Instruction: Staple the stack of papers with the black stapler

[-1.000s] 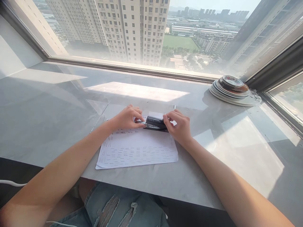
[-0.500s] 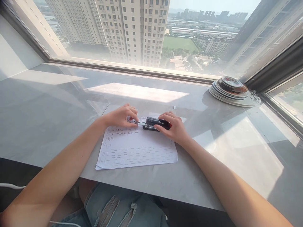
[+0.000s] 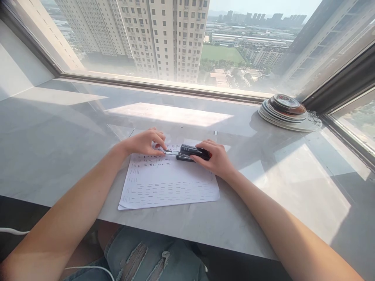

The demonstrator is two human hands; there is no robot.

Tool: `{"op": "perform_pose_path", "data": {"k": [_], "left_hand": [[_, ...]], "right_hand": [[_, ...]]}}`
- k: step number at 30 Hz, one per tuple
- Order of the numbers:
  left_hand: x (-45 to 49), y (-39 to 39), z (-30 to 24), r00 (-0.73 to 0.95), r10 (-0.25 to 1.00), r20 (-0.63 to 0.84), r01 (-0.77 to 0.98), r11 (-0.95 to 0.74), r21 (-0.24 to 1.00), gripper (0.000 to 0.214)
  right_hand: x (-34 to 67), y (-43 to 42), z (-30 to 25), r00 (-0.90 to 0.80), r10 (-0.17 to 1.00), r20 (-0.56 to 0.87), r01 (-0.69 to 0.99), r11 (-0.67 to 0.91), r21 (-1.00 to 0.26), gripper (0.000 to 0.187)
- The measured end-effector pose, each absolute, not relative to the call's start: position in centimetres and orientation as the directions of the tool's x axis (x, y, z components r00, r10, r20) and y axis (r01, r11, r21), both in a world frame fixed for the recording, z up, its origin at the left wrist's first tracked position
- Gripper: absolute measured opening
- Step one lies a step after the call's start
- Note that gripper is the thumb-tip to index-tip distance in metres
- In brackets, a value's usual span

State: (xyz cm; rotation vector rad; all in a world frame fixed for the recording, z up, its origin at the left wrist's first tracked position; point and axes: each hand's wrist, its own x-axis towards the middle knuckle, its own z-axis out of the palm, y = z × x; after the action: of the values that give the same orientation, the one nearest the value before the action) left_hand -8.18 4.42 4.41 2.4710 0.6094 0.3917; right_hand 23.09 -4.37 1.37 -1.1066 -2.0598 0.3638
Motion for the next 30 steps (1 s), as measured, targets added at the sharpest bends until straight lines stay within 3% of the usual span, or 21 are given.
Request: {"op": "perform_pose_path", "data": {"k": [8, 15, 30], "left_hand": [[-8.1, 4.4, 4.5, 0.857, 0.499, 0.130, 0.351, -0.748, 0.562, 0.013], [-7.9, 4.3, 4.3, 0.859, 0.489, 0.153, 0.321, -0.747, 0.582, 0.010], [-5.5, 3.1, 3.6, 0.849, 0.475, 0.230, 0.300, -0.793, 0.530, 0.015]], "right_hand": [[22.9, -4.4, 1.6, -0.353, 0.824, 0.442, 0.582, 0.564, -0.586, 0.031], [22.9, -4.2, 1.4, -0.408, 0.807, 0.427, 0.605, 0.589, -0.536, 0.022], [22.8, -4.3, 1.7, -0.414, 0.818, 0.401, 0.599, 0.576, -0.557, 0.022]]}}
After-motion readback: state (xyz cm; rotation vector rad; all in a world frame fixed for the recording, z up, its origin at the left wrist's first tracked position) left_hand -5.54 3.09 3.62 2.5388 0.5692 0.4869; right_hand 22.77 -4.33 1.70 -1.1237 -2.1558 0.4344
